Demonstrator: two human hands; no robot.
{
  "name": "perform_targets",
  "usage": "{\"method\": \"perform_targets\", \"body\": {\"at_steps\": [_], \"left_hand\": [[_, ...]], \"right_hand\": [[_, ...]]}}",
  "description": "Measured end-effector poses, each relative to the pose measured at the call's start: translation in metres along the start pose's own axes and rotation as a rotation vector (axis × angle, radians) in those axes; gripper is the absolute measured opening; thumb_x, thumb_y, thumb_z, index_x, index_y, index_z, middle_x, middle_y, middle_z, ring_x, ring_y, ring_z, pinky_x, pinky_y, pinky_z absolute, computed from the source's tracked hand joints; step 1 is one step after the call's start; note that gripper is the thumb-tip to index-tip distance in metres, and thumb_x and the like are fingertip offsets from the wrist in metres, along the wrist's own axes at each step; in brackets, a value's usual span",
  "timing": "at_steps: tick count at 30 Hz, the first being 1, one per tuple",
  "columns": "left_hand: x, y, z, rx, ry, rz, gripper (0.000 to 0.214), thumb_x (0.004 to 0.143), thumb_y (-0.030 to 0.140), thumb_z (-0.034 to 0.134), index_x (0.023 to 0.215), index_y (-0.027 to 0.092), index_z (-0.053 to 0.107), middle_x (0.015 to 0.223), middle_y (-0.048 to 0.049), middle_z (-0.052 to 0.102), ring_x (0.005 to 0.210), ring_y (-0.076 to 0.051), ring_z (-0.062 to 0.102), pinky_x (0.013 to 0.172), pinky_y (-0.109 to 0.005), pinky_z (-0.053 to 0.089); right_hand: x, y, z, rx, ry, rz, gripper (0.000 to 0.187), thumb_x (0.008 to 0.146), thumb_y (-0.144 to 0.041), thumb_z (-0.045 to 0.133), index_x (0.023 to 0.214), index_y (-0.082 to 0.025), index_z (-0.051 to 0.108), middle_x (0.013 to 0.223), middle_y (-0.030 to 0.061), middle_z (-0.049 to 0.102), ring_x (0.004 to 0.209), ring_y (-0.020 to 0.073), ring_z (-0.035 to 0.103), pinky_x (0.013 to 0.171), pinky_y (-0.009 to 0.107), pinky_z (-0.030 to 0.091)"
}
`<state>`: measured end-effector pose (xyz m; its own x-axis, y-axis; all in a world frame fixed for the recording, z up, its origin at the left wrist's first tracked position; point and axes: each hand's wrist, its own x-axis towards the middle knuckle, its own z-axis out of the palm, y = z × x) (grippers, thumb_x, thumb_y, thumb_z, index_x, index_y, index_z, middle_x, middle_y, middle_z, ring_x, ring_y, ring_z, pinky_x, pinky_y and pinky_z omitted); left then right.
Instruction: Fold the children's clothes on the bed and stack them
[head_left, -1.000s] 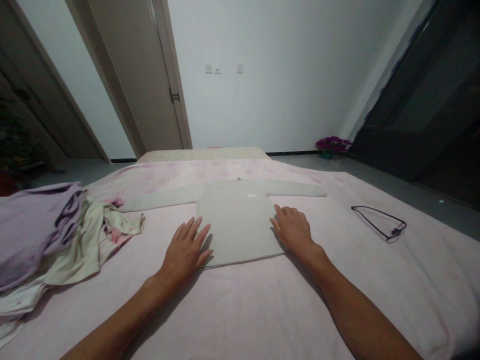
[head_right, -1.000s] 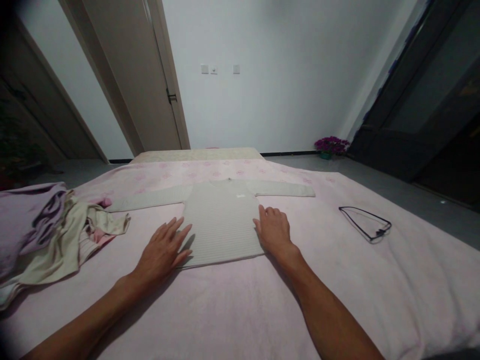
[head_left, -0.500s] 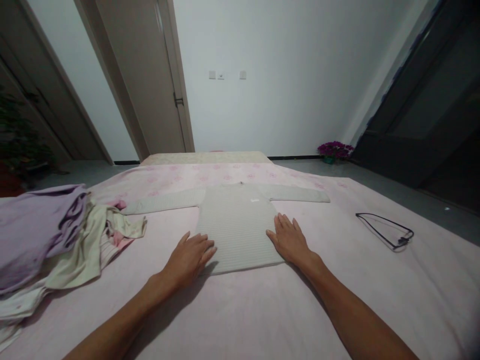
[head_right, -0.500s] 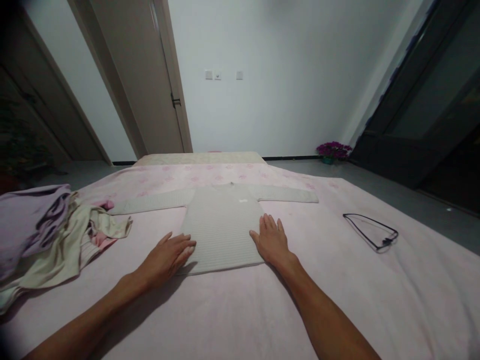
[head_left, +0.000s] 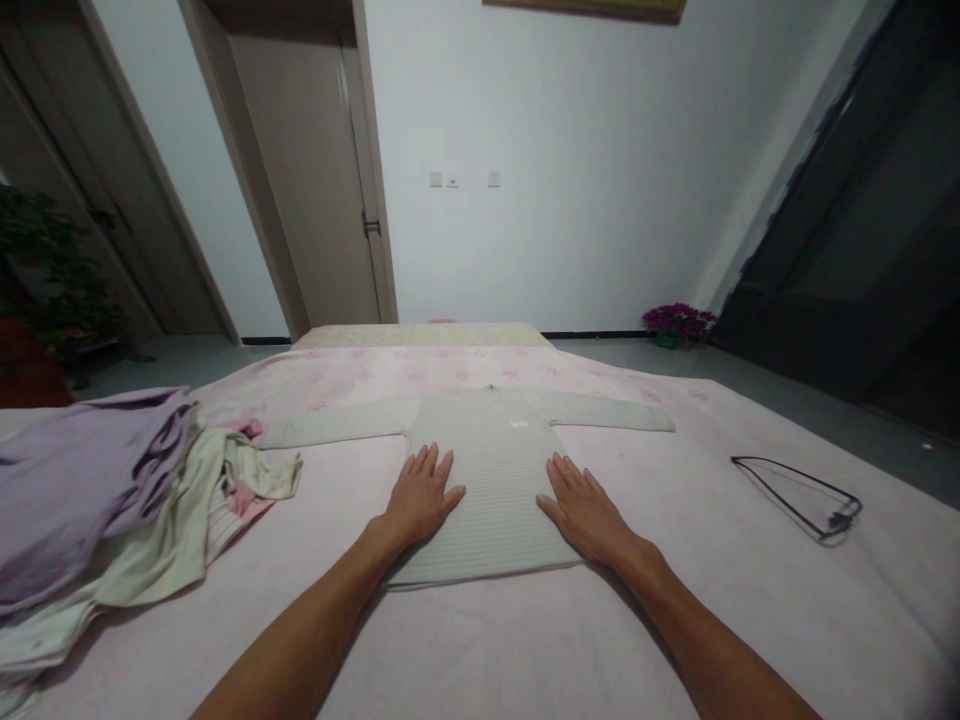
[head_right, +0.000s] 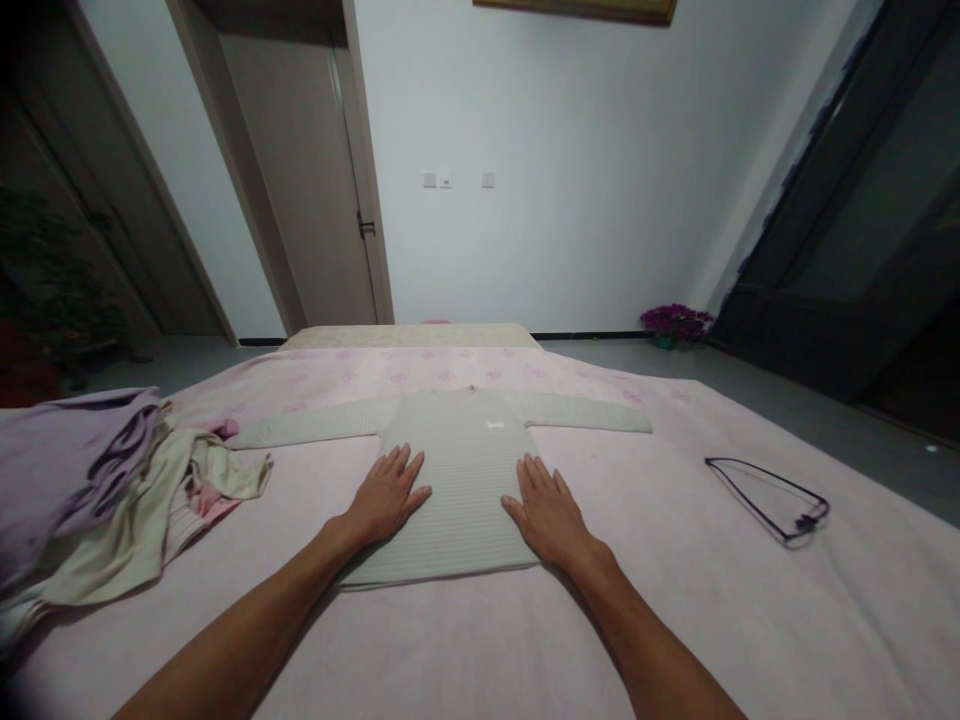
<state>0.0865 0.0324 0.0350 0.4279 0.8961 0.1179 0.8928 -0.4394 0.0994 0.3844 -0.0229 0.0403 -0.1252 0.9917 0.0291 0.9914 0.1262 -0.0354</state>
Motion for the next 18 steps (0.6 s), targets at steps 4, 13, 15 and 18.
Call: {"method": "perform_targets", "body": {"at_steps": [4, 13, 15, 18], "left_hand": [[-0.004, 0.000, 0.002, 0.010, 0.016, -0.031, 0.069, 0.099, 0.056, 0.035, 0.155, 0.016, 0.035, 0.161, -0.0191, 0.029, 0.151, -0.036, 0.023, 0.119, -0.053, 0.021], [-0.005, 0.004, 0.000, 0.017, 0.019, -0.049, 0.069, 0.098, 0.057, 0.036, 0.155, 0.019, 0.035, 0.162, -0.0175, 0.029, 0.150, -0.037, 0.023, 0.119, -0.057, 0.019], [-0.005, 0.003, 0.000, 0.015, 0.022, -0.044, 0.068, 0.098, 0.057, 0.036, 0.155, 0.020, 0.035, 0.162, -0.0170, 0.029, 0.150, -0.037, 0.023, 0.120, -0.057, 0.019], [-0.005, 0.002, -0.001, 0.008, 0.017, -0.041, 0.068, 0.098, 0.057, 0.035, 0.156, 0.020, 0.035, 0.162, -0.0177, 0.029, 0.150, -0.037, 0.023, 0.120, -0.057, 0.019]], "right_hand": [[0.003, 0.004, -0.006, -0.064, 0.022, 0.109, 0.070, 0.100, -0.053, 0.028, 0.152, -0.009, 0.039, 0.160, 0.0180, 0.032, 0.151, 0.0309, 0.023, 0.122, 0.052, 0.013], [0.040, -0.059, -0.034, 0.060, 0.010, -0.109, 0.066, 0.101, -0.050, 0.027, 0.155, -0.011, 0.034, 0.162, 0.0153, 0.028, 0.152, 0.0284, 0.020, 0.123, 0.047, 0.014], [0.052, -0.070, -0.030, 0.087, 0.003, -0.137, 0.066, 0.102, -0.050, 0.026, 0.156, -0.012, 0.032, 0.163, 0.0152, 0.025, 0.152, 0.0279, 0.018, 0.123, 0.047, 0.014], [0.070, -0.068, -0.017, 0.088, -0.015, -0.115, 0.067, 0.102, -0.049, 0.026, 0.156, -0.010, 0.031, 0.164, 0.0160, 0.023, 0.152, 0.0279, 0.017, 0.122, 0.048, 0.014]]}}
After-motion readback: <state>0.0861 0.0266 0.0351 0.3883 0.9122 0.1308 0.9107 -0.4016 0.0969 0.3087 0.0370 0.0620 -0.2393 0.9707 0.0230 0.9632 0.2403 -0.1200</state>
